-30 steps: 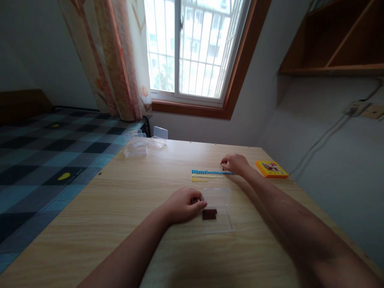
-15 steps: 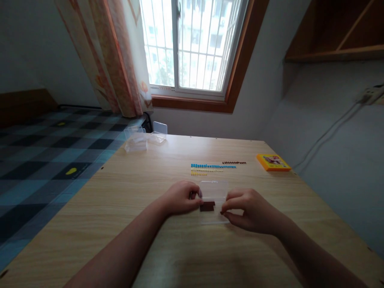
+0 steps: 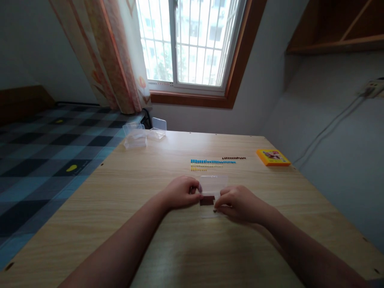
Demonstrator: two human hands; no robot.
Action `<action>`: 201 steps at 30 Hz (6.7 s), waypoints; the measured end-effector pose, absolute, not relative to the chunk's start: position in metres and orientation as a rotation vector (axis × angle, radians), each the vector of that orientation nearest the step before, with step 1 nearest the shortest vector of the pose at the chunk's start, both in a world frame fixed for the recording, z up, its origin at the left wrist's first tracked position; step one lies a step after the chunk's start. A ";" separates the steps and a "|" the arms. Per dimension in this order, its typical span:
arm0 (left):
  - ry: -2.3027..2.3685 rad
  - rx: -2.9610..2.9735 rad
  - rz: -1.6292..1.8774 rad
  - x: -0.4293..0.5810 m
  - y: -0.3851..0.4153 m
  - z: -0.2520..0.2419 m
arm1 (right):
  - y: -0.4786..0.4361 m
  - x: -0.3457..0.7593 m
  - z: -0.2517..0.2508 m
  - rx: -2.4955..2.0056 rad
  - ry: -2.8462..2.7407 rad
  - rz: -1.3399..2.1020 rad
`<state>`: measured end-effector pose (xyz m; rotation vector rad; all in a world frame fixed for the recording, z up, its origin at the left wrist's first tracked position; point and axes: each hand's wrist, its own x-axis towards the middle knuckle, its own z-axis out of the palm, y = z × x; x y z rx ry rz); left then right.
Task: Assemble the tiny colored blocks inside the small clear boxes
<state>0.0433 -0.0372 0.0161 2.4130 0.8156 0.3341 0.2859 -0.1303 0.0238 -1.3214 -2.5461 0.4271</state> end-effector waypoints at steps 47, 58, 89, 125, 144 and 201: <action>0.801 2.429 0.366 0.043 -0.038 0.013 | -0.135 0.288 0.011 -1.364 -2.446 0.265; 0.808 2.446 0.356 0.043 -0.037 0.013 | -0.134 0.290 0.013 -1.307 -2.423 0.271; 0.805 2.450 0.348 0.043 -0.037 0.013 | -0.135 0.295 0.013 -1.262 -2.519 0.335; 0.808 2.456 0.332 0.044 -0.037 0.013 | -0.132 0.298 0.013 -1.291 -2.508 0.269; 0.796 2.444 0.333 0.044 -0.038 0.014 | -0.133 0.295 0.011 -1.309 -2.509 0.322; 0.844 2.438 0.315 0.043 -0.035 0.018 | -0.047 0.421 -0.042 -1.887 -1.369 -0.022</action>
